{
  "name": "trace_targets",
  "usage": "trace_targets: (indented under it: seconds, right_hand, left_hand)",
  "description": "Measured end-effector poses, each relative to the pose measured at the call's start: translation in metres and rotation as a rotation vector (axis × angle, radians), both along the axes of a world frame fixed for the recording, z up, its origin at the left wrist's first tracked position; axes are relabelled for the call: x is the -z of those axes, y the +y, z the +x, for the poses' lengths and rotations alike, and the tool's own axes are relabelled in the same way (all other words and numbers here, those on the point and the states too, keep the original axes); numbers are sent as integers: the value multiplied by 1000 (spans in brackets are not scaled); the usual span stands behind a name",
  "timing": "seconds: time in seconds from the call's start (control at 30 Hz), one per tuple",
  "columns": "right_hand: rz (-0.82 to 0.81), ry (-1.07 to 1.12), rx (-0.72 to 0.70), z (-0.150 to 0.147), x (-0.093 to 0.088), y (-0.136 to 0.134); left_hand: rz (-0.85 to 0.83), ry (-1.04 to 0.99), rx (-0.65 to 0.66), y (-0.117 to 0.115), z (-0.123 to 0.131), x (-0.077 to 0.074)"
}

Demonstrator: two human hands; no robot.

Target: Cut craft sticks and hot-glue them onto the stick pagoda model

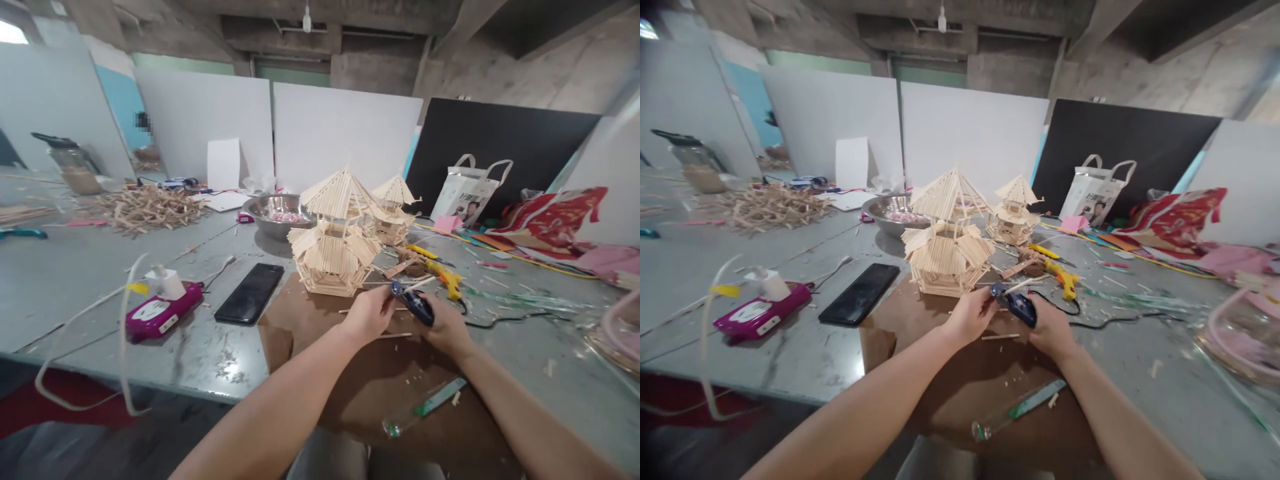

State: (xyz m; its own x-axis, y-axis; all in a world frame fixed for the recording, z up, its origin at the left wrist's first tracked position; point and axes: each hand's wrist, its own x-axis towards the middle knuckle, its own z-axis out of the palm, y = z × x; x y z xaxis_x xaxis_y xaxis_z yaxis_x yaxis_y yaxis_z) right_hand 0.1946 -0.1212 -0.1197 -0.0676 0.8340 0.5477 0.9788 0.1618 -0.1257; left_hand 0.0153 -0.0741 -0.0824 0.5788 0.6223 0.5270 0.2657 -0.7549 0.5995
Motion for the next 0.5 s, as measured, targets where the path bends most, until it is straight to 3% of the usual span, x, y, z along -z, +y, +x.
trace_targets:
  seconds: [0.33, 0.5]
  right_hand:
    - [-70, 68, -16, -3, -6, 2]
    - [-110, 116, -41, -4, -12, 1]
  left_hand:
    - [-97, -112, -15, -1, 4, 1]
    - [-229, -149, 15, -4, 6, -2]
